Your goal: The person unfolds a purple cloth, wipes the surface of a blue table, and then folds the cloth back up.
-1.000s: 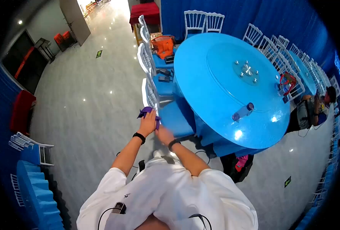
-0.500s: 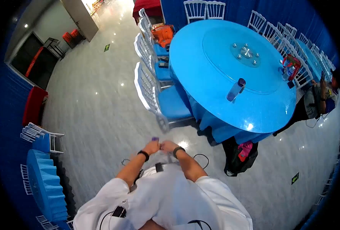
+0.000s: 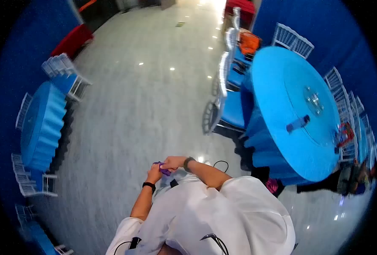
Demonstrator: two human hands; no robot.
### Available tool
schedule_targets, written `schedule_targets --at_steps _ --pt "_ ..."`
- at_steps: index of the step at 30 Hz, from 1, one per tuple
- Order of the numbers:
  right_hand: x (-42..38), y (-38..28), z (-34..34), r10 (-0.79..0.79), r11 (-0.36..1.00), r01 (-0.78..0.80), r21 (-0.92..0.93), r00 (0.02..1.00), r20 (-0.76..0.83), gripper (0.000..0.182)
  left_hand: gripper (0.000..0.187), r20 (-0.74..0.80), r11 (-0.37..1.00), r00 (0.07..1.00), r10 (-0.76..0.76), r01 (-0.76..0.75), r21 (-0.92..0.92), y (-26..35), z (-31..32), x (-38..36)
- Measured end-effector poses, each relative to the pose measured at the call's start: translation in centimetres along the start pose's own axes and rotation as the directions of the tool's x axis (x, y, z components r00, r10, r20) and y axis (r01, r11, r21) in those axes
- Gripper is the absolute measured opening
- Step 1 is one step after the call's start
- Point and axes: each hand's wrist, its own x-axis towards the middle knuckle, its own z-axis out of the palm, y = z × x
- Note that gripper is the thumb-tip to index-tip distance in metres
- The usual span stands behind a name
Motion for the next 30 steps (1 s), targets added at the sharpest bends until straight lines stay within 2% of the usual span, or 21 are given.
schedule_targets --at_steps 1,3,4,5,7,8,9,11,12,13,14,16,17,19,21,22,23,25,27,29,30 --pt "1.2 -2.4 1.8 -0.02 0.997 0.023 -0.073 0.999 0.038 0.053 0.032 -0.103 0.983 0.995 0.009 -0.028 -0.183 -4.1 2.0 -0.4" --pt "4.3 -5.4 6.2 -0.003 1.0 0.004 -0.015 0.995 0.098 0.051 0.019 -0.345 0.806 0.938 -0.014 -0.193 -0.56 -10.5 6.0 -3.7" --pt "6.1 -6.3 8.6 0.002 0.998 -0.01 0.059 0.99 0.139 0.049 0.029 -0.226 0.72 0.969 -0.102 -0.084 -0.688 -7.5 1.3 -8.7" --pt "8.2 -7.3 10.9 0.007 0.991 -0.031 0.13 0.984 0.18 0.047 0.029 -0.262 0.7 0.951 -0.164 -0.075 -0.711 -10.1 1.5 -11.0" --pt "12.3 -9.1 15.6 0.027 0.985 -0.075 0.153 0.956 0.293 0.045 0.027 -0.423 0.891 0.903 -0.072 -0.132 -0.434 -17.6 4.5 -14.2" --pt "13.7 -9.7 17.8 0.047 0.983 -0.092 0.162 0.964 0.263 0.044 0.027 -0.507 0.934 0.859 -0.066 -0.126 -0.334 -21.3 6.8 -15.3" --pt "14.8 -9.9 20.2 0.066 0.978 -0.11 0.176 0.969 0.236 0.043 0.03 -0.589 0.981 0.794 -0.153 0.052 -0.185 -22.3 6.3 -17.8" --pt "17.4 -10.8 23.1 0.157 0.982 -0.182 0.045 0.931 0.329 0.043 0.033 -0.693 0.938 0.645 -0.321 0.116 -0.327 -21.0 3.8 -22.7" --pt "18.6 -11.1 24.3 0.13 0.988 -0.152 0.024 0.91 0.394 0.042 0.035 -0.623 0.893 0.707 -0.335 0.026 -0.45 -21.3 2.3 -24.4" --pt "20.2 -12.4 25.5 0.12 0.99 -0.138 0.006 0.882 0.456 0.042 0.035 -0.634 0.883 0.678 -0.372 0.046 -0.467 -21.3 0.6 -25.9" --pt "21.0 -15.5 26.9 0.033 0.986 0.05 -0.159 0.875 0.482 0.038 0.036 -0.575 0.792 0.638 -0.512 0.092 -0.603 -21.3 -0.6 -27.2" --pt "25.9 -18.2 29.7 0.079 0.973 0.041 -0.227 0.864 0.497 0.037 0.04 -0.436 0.627 0.597 -0.674 0.149 -0.765 -23.4 -2.5 -29.3" --pt "28.0 -19.2 31.1 0.094 0.963 0.042 -0.267 0.873 0.479 0.035 0.041 -0.473 0.582 0.566 -0.675 0.013 -0.813 -24.1 -3.2 -30.5" --pt "31.4 -22.2 34.0 -0.006 0.993 0.06 -0.098 0.879 0.477 0.033 0.045 -0.531 0.538 0.452 -0.717 -0.125 -0.833 -23.9 -7.4 -33.2" --pt "34.9 -25.5 35.5 0.008 0.988 0.079 -0.134 0.836 0.548 0.032 0.047 -0.358 0.287 0.491 -0.795 -0.216 -0.933 -25.6 -8.8 -34.5" --pt "37.6 -28.0 37.1 0.014 0.982 0.094 -0.164 0.83 0.558 0.031 0.048 -0.275 0.004 0.621 -0.734 -0.4 -0.916 -27.7 -10.6 -36.1" --pt "40.1 -30.3 38.5 0.011 0.978 0.114 -0.173 0.806 0.592 0.031 0.048 -0.285 0.017 0.585 -0.76 -0.419 -0.908 -30.0 -11.9 -37.6" --pt "44.7 -33.9 40.0 0.105 0.868 0.277 -0.412 0.708 0.698 0.03 0.049 -0.364 0.118 0.547 -0.754 -0.433 -0.894 -33.4 -14.0 -39.8" --pt "49.5 -37.0 41.8 0.123 0.844 0.34 -0.415 0.63 0.767 0.029 0.046 -0.372 0.123 0.496 -0.785 -0.463 -0.878 -36.8 -15.7 -42.4" --pt "52.9 -40.3 43.1 0.128 0.725 0.482 -0.492 0.607 0.784 0.029 0.038 -0.175 -0.1 0.392 -0.903 -0.587 -0.804 -40.6 -16.3 -44.5" --pt "54.1 -42.4 43.5 0.146 0.699 0.497 -0.514 0.604 0.783 0.024 0.031 -0.21 -0.145 0.402 -0.891 -0.691 -0.709 -42.1 -17.5 -45.6"
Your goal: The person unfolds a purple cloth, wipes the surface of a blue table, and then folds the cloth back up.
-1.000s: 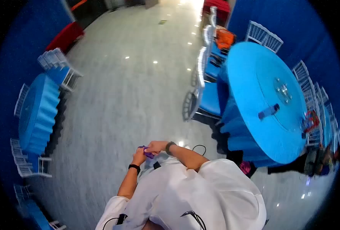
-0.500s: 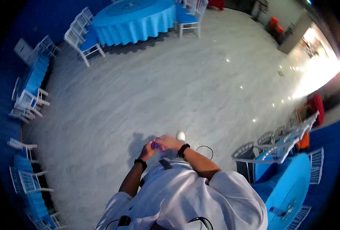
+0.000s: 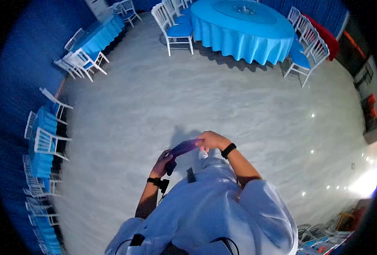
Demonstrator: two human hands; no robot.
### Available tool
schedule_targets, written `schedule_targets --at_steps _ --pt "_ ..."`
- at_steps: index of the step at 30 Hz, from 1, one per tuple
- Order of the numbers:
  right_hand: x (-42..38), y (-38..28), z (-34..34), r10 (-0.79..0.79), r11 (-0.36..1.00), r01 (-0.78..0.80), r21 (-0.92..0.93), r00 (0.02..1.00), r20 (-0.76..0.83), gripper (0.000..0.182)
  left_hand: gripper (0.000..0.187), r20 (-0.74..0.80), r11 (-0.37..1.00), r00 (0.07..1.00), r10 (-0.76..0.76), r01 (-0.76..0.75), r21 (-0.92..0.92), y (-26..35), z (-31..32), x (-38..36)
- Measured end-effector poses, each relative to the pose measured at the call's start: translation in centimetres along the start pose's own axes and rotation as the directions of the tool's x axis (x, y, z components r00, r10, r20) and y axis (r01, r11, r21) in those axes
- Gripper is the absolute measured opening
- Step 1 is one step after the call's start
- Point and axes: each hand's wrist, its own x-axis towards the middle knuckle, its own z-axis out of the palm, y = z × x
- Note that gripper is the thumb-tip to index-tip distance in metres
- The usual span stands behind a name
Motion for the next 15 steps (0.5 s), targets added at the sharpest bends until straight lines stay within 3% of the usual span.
schedule_targets --at_steps 1,2,3,5,6,7,8,10,11,13,14,15 --pt "2.2 -0.2 -1.1 0.009 0.999 -0.008 0.032 1.0 -0.019 0.024 0.031 0.01 0.999 1.0 -0.029 0.029 0.022 2.8 0.0 0.9" --pt "3.8 1.4 -2.0 0.047 0.922 -0.098 -0.374 0.989 -0.143 0.027 0.032 -0.099 0.981 0.993 0.07 -0.05 0.19 4.2 0.8 2.2" --pt "4.5 2.9 -2.6 0.05 0.676 -0.221 -0.703 0.966 -0.255 0.031 0.033 -0.184 0.93 0.967 0.178 -0.104 0.352 5.2 2.1 3.1" --pt "4.8 1.6 -4.7 0.209 0.663 -0.365 -0.654 0.929 -0.306 0.039 0.031 0.091 0.78 0.953 0.29 -0.29 0.554 8.1 4.4 5.5" --pt "4.4 0.3 -5.7 0.174 0.746 -0.319 -0.585 0.941 -0.29 0.051 0.028 0.258 0.546 0.858 0.443 -0.487 0.682 9.1 6.2 7.0" --pt "4.5 0.0 -6.1 0.005 0.837 -0.198 -0.51 0.934 -0.356 0.054 0.026 0.458 0.251 0.713 0.532 -0.649 0.719 9.9 7.8 9.0" --pt "4.4 -0.3 -5.5 -0.151 0.895 -0.068 -0.441 0.885 -0.441 0.057 0.026 0.553 0.053 0.738 0.387 -0.616 0.786 9.5 6.7 11.0" --pt "3.6 -2.3 -5.9 -0.271 0.93 0.113 -0.349 0.853 -0.446 0.056 0.027 0.624 0.051 0.749 0.22 -0.648 0.76 11.6 10.2 13.1" --pt "4.1 -1.8 -4.8 -0.213 0.953 0.066 -0.296 0.84 -0.499 0.056 0.028 0.662 0.04 0.745 0.087 -0.666 0.745 12.2 11.4 13.7" --pt "5.3 0.0 -3.7 -0.355 0.928 0.248 -0.277 0.81 -0.466 0.036 0.028 0.738 0.14 0.675 -0.005 -0.73 0.669 13.1 12.6 15.4" --pt "4.6 0.2 -3.4 -0.276 0.956 0.292 -0.035 0.848 -0.452 0.034 0.028 0.767 0.152 0.632 -0.111 -0.752 0.641 14.5 13.9 15.0" --pt "5.6 3.6 -3.6 -0.171 0.976 0.215 0.039 0.861 -0.478 0.029 0.029 0.785 0.166 0.581 -0.216 -0.77 0.616 15.9 15.8 16.5"
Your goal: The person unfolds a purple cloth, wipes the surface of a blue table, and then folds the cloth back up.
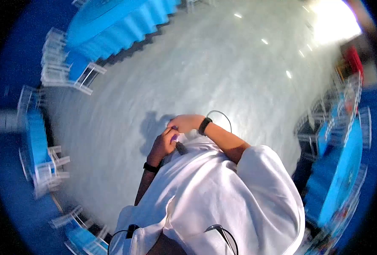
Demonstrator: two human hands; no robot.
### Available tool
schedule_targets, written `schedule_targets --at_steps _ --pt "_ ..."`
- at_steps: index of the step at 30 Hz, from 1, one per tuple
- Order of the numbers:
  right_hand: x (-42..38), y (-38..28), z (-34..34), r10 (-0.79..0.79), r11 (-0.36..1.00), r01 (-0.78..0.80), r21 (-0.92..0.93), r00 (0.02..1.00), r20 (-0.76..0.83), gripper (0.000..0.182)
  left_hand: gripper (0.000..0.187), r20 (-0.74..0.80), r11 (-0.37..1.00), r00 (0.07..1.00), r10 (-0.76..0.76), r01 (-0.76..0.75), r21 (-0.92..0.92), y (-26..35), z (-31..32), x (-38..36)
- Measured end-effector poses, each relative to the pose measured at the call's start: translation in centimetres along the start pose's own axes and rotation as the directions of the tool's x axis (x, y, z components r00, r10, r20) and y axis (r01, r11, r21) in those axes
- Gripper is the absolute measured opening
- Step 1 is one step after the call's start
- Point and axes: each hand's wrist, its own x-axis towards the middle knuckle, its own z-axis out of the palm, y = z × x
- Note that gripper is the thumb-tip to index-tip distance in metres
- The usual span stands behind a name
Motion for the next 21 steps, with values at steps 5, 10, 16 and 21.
schedule_targets --at_steps 5,10,16,21 --pt "-8.2 -1.8 0.9 0.424 0.906 -0.402 0.134 0.863 -0.274 0.019 0.035 0.573 0.967 0.811 0.116 -0.224 0.121 0.5 -0.1 5.7" --pt "-16.1 -4.0 4.1 0.606 0.777 -0.566 0.276 0.554 -0.57 0.021 0.037 0.773 0.897 0.531 0.346 -0.428 -0.107 0.8 4.4 10.8" --pt "-27.8 -3.6 11.1 0.643 0.7 -0.496 0.515 0.123 -0.755 0.023 0.032 0.903 0.961 0.366 0.227 -0.233 -0.148 7.2 14.6 14.8" --pt "-37.7 -2.1 13.5 0.611 0.631 -0.519 0.577 -0.125 -0.781 0.022 0.018 0.886 0.943 0.347 0.307 -0.24 -0.232 15.1 24.7 17.3"
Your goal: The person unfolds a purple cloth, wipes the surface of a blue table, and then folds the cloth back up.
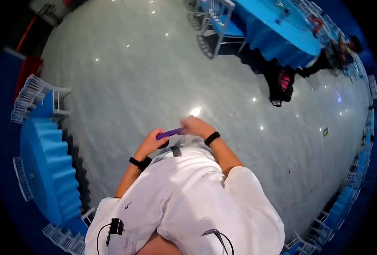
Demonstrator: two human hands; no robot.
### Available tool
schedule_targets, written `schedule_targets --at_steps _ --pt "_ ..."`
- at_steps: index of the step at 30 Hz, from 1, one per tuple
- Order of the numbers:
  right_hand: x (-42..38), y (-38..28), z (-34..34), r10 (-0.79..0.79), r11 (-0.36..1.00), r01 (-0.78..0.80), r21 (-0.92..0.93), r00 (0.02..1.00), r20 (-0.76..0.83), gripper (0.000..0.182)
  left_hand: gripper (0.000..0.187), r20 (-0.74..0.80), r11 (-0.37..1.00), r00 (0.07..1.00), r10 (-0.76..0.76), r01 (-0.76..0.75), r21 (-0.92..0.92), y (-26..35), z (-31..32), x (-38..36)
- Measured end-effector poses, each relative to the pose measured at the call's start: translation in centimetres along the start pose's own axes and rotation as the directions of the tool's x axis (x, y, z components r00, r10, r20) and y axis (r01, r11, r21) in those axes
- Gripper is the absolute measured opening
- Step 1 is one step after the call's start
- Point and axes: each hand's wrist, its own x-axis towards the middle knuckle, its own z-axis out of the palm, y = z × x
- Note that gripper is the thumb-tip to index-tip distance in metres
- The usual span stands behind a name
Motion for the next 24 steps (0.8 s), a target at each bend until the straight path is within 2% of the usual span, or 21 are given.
schedule_targets --at_steps 1,3,5,7,8,9,11,12,14,15,17,18,19,21,23,24 --pt "-0.4 0.2 -1.9 0.011 1.0 -0.01 0.015 0.999 -0.037 0.021 0.018 0.036 1.0 0.999 0.014 -0.014 0.01 1.2 0.1 2.6" --pt "-1.3 2.8 -4.8 0.023 0.994 -0.009 0.107 0.992 -0.126 0.019 0.015 0.034 0.992 0.999 -0.014 0.018 -0.121 3.7 0.9 7.1" --pt "-2.2 4.9 -7.2 0.064 0.988 -0.036 0.153 0.981 -0.183 0.018 0.016 0.12 0.992 0.992 0.026 -0.011 -0.123 7.4 1.3 11.0" --pt "-2.7 6.9 -10.3 0.087 0.984 -0.05 0.169 0.972 -0.22 0.017 0.017 0.147 0.993 0.986 0.078 -0.064 -0.099 10.6 1.9 14.9" --pt "-3.2 7.6 -11.3 0.14 0.982 -0.11 0.155 0.97 -0.199 0.016 0.016 0.119 0.981 0.974 0.191 -0.184 -0.067 10.8 2.5 16.8" --pt "-3.5 8.4 -12.0 0.198 0.974 -0.173 0.148 0.965 -0.174 0.016 0.016 0.145 0.98 0.97 0.196 -0.188 -0.07 11.7 2.7 18.7" --pt "-3.5 10.5 -13.8 0.219 0.958 -0.164 0.236 0.949 -0.227 0.016 0.017 0.203 0.999 0.979 0.037 -0.04 0.009 13.5 2.5 22.6" --pt "-3.2 11.1 -15.0 0.238 0.961 -0.182 0.208 0.927 -0.29 0.016 0.019 0.21 0.995 0.974 0.084 -0.095 0.041 12.8 2.4 25.0" --pt "-2.4 12.7 -16.1 0.235 0.968 -0.166 0.19 0.87 -0.434 0.017 0.02 0.203 0.995 0.977 0.072 -0.085 0.058 12.1 1.7 28.5" --pt "-2.3 12.8 -18.0 0.316 0.943 -0.234 0.239 0.854 -0.414 0.016 0.021 0.193 0.996 0.98 0.056 -0.068 0.058 12.2 1.4 30.5" --pt "-1.3 15.6 -20.8 0.418 0.878 -0.231 0.419 0.797 -0.436 0.02 0.023 0.197 0.996 0.98 0.025 -0.04 0.074 12.0 0.7 35.1" --pt "-0.7 16.9 -23.1 0.421 0.879 -0.239 0.413 0.796 -0.434 0.02 0.024 0.233 0.989 0.972 0.03 -0.062 0.133 10.8 0.5 38.2" --pt "0.0 17.8 -25.6 0.439 0.875 -0.245 0.417 0.764 -0.473 0.02 0.025 0.27 0.978 0.963 0.029 -0.083 0.189 11.3 0.5 40.7" --pt "1.4 20.0 -29.8 0.47 0.865 -0.263 0.427 0.723 -0.506 0.019 0.025 0.301 0.983 0.953 0.045 -0.097 0.159 13.0 0.6 46.0" --pt "2.7 22.2 -33.3 0.438 0.899 -0.315 0.304 0.656 -0.615 0.02 0.021 0.283 0.971 0.951 0.123 -0.173 0.162 15.3 1.1 51.0" --pt "3.4 23.3 -35.7 0.453 0.887 -0.266 0.376 0.652 -0.608 0.025 0.016 0.285 0.97 0.946 0.153 -0.199 0.141 17.3 1.3 54.0"
